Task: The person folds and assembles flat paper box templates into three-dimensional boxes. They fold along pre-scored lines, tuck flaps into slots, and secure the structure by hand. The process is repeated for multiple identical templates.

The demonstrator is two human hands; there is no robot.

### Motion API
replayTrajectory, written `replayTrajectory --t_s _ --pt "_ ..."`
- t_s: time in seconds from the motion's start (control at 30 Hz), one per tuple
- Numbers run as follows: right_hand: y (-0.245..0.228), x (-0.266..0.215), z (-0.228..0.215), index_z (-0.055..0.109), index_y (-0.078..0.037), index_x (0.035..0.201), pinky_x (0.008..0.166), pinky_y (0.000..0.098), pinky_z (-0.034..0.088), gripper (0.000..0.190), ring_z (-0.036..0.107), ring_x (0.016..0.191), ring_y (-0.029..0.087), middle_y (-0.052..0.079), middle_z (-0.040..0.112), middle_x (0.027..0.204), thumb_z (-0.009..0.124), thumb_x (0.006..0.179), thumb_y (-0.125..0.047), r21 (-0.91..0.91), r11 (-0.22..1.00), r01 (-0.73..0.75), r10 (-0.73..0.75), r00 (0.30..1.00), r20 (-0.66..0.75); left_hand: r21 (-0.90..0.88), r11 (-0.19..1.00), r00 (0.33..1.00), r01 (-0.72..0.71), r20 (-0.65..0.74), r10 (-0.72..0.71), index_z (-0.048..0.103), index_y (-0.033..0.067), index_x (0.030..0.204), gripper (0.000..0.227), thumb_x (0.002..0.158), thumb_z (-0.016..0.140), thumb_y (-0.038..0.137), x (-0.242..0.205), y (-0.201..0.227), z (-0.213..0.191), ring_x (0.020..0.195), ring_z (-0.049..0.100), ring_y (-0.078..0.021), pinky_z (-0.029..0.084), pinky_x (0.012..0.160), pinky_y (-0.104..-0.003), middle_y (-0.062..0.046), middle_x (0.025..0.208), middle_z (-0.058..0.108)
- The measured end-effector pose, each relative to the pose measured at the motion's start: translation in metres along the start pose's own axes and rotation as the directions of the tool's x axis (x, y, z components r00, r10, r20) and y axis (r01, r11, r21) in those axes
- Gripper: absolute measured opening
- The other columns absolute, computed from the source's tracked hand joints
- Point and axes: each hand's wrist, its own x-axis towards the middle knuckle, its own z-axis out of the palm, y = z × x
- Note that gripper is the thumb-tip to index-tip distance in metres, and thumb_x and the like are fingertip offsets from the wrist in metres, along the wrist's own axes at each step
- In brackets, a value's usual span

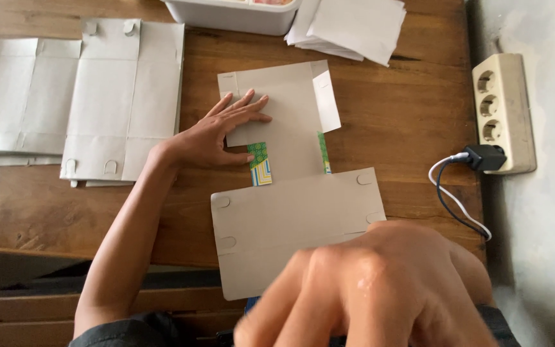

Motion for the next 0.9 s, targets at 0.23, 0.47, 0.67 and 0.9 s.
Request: replayTrajectory --t_s 0.23,0.47,0.67,0.9 --pt "0.060 -0.002 -0.011 0.064 -0.004 0.079 0.074 0.0390 0.064 0.046 0.072 0.074 0.026 0.011 0.072 0.083 0.039 0.108 -0.030 -0.009 1.000 -0.012 0.013 0.995 0.095 0.052 0.994 0.995 -0.101 0.016 0.100 0.043 0.0122 0.152 0.086 0.077 0.083 0.028 -0.001 -0.006 0.000 0.158 0.006 -0.0278 -0.002 0.127 -0.050 -0.008 0.169 0.020" --pt "0.208 -0.065 -0.042 0.071 -0.012 0.104 0.093 0.0433 0.049 0.016 0.064 0.109 0.025 0.004 0.067 0.105 0.063 0.099 -0.025 -0.949 0.307 -0.068 0.087 0.995 -0.043 0.089 0.996 0.999 -0.029 -0.022 0.031 0.047 0.0158 0.149 0.107 0.064 0.085 0.069 0.002 -0.008 0.007 0.156 0.013 -0.0315 0.002 0.125 -0.054 -0.011 0.167 0.029" --pt "0.232 -0.088 -0.058 0.066 -0.012 0.128 0.116 0.0594 0.033 0.033 0.053 0.137 0.033 0.012 0.060 0.140 0.058 0.103 -0.031 -0.954 0.297 -0.026 0.116 0.993 0.009 0.163 0.987 1.000 -0.010 -0.020 0.014 0.045 0.0149 0.151 0.119 0.057 0.083 0.077 0.003 -0.008 0.006 0.157 0.015 -0.0308 0.002 0.125 -0.052 -0.011 0.166 0.031" --pt "0.240 -0.091 -0.056 0.071 -0.011 0.117 0.116 0.0524 0.037 0.022 0.062 0.130 0.025 0.005 0.071 0.127 0.060 0.101 -0.022 -0.942 0.334 0.024 -0.028 0.999 0.016 0.183 0.983 0.999 -0.029 -0.012 0.032 0.040 0.0138 0.155 0.124 0.057 0.084 0.077 0.002 -0.009 0.009 0.157 0.013 -0.0310 0.002 0.124 -0.053 -0.011 0.168 0.029"
